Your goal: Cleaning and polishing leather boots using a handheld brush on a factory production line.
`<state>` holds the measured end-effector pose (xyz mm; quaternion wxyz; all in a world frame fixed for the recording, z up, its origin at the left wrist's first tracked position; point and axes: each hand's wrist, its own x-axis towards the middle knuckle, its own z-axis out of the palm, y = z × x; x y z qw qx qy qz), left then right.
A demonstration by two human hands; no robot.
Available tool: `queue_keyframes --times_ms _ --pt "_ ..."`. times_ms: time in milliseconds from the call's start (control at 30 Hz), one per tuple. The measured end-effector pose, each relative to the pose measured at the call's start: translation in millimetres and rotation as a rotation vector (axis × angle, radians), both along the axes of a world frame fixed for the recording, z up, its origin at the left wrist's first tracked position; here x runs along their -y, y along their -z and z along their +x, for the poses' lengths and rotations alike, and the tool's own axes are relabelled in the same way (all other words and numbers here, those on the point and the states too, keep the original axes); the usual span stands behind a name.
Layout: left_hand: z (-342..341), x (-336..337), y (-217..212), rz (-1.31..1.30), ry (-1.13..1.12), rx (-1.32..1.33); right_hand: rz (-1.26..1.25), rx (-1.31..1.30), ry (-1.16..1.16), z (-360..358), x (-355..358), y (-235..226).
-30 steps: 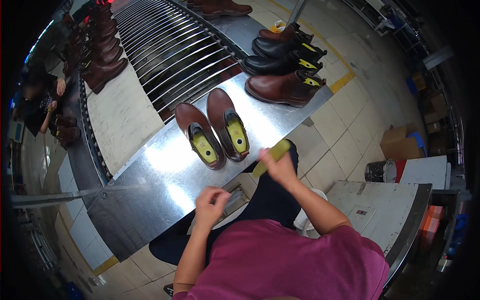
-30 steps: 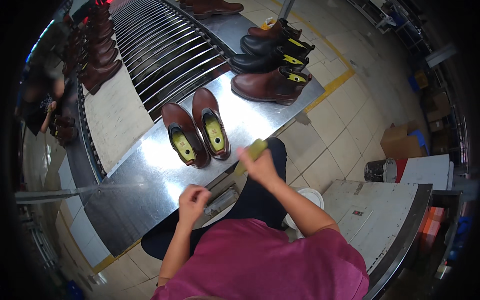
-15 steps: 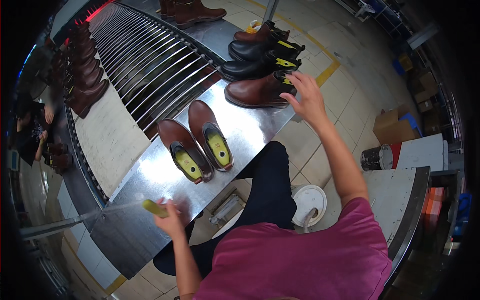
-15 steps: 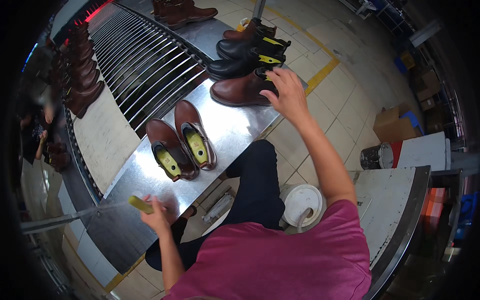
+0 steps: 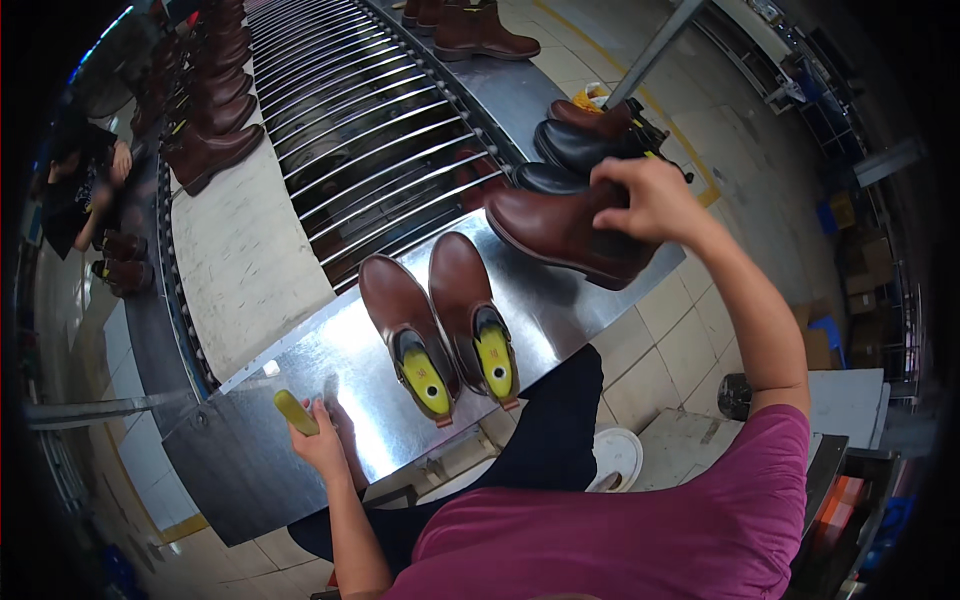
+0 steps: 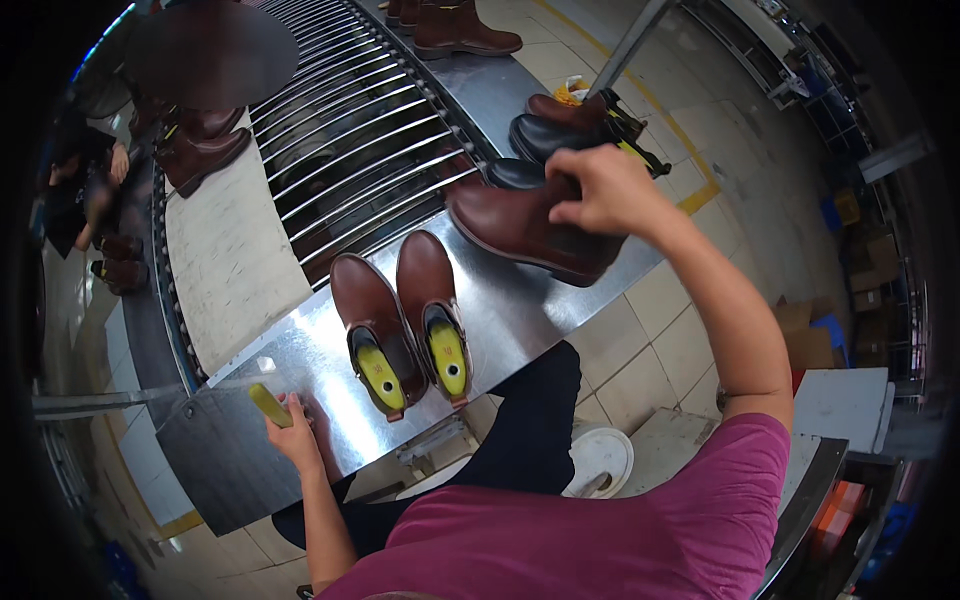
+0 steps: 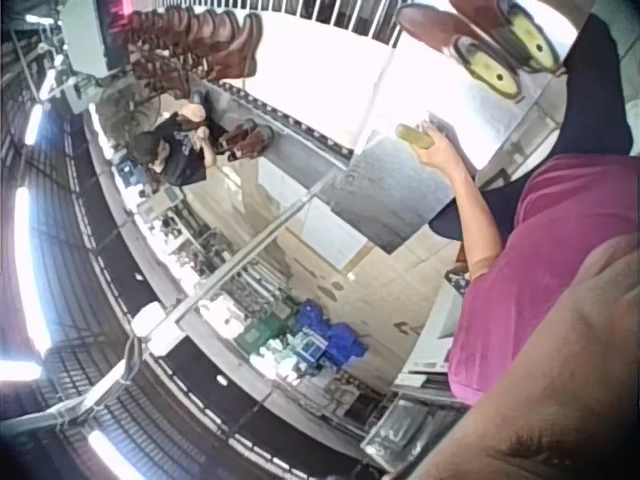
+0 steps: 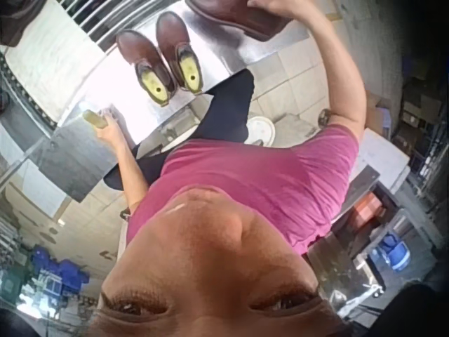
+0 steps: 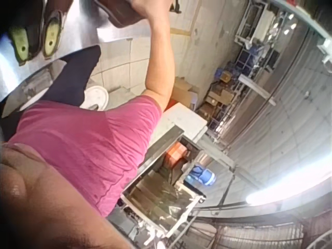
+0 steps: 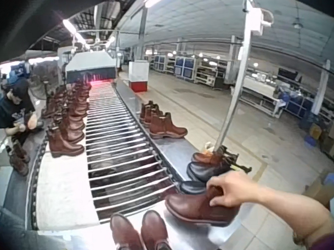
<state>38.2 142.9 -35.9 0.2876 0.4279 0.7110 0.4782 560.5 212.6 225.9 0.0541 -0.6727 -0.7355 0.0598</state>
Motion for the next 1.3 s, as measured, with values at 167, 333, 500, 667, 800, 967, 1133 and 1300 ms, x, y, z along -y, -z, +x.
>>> queue_keyframes --times_ms 167,333,500,667,800,967,1133,1300 --pt "2.7 -2.1 5.2 0.005 -0.013 -0.080 0.063 -0.400 0.211 23.3 -103.2 2.0" --pt "-4.9 -0.4 22.3 0.030 0.012 -0.149 0.100 -0.483 0.426 74.4 -231.3 48.1" --pt "6.1 0.3 1.3 -0.015 0.008 -0.107 0.127 -0.052 0.691 100.6 -321.1 69.2" --pt "10.4 -6.8 -6.0 0.007 0.024 -0.165 0.046 0.055 0.839 125.9 -363.0 94.0" --pt "1.4 1.4 -3.0 -0.025 0.012 -0.180 -0.088 0.461 0.706 50.3 -384.7 67.7" --pt "-5.5 4.5 1.8 -0.073 0.045 -0.243 0.157 0.522 0.452 36.2 -452.2 101.6" --pt "-5.9 5.9 8.0 -0.039 0.076 -0.285 0.505 -0.156 0.131 74.3 -526.4 146.3" --pt "-2.3 2.0 -3.5 -0.043 0.059 -0.296 0.400 0.108 0.385 38.6 -514.1 133.5"
